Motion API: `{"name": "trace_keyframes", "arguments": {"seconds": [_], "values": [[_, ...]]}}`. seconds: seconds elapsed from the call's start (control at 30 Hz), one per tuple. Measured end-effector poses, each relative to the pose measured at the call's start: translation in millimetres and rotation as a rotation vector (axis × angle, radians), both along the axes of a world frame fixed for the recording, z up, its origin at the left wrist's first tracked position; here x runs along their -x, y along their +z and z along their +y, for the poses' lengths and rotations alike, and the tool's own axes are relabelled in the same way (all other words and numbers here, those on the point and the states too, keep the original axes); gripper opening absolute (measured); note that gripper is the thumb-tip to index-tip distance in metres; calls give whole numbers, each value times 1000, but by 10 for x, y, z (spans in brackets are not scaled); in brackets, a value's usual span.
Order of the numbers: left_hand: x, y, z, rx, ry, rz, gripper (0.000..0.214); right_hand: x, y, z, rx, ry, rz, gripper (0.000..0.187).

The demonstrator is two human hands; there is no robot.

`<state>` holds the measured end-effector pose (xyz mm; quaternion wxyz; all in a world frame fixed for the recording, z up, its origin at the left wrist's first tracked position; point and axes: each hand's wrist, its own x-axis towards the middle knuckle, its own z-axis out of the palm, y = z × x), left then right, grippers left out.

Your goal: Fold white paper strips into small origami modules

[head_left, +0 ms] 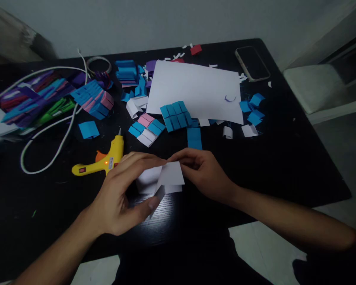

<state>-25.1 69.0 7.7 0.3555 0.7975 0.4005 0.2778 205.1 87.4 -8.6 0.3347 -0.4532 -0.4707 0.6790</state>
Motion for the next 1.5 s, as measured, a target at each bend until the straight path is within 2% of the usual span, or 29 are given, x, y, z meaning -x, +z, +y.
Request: {"name": "trace_keyframes", "arguments": {"seconds": [0.2,0.33,0.4,0.53,0.67,0.8,0.97,1.23,1.37,1.5], "values": [[28,16,4,-147,-78,62,52,-7,1,-9,-79,-24,69,14],[64,4,13,-201,-129,57,54,-9,19,-14,-58,-15,90,15],[66,-3,12,-199,-123,40,49,-8,29,-13,-56,-2,96,14],[-1,-11,-3,-112,14,-35,29,-1,32,-21,-102,30,93,14],[-99,-30,-37,-34,136,-115,17,-2,20,-64,-220,52,37,18],[-123,-53,-77,54,276,-141,28,-8,1,-108,-294,76,-8,24],[-99,-18,-42,-18,261,-13,26,-10,9,-110,-222,105,47,27],[-97,-3,8,-56,239,-16,16,-13,80,-73,-19,122,109,18],[-95,-19,-11,-24,278,-44,13,-4,70,-55,28,90,129,12],[-88,-24,-18,81,326,-44,10,-3,68,-46,30,93,136,11]]}}
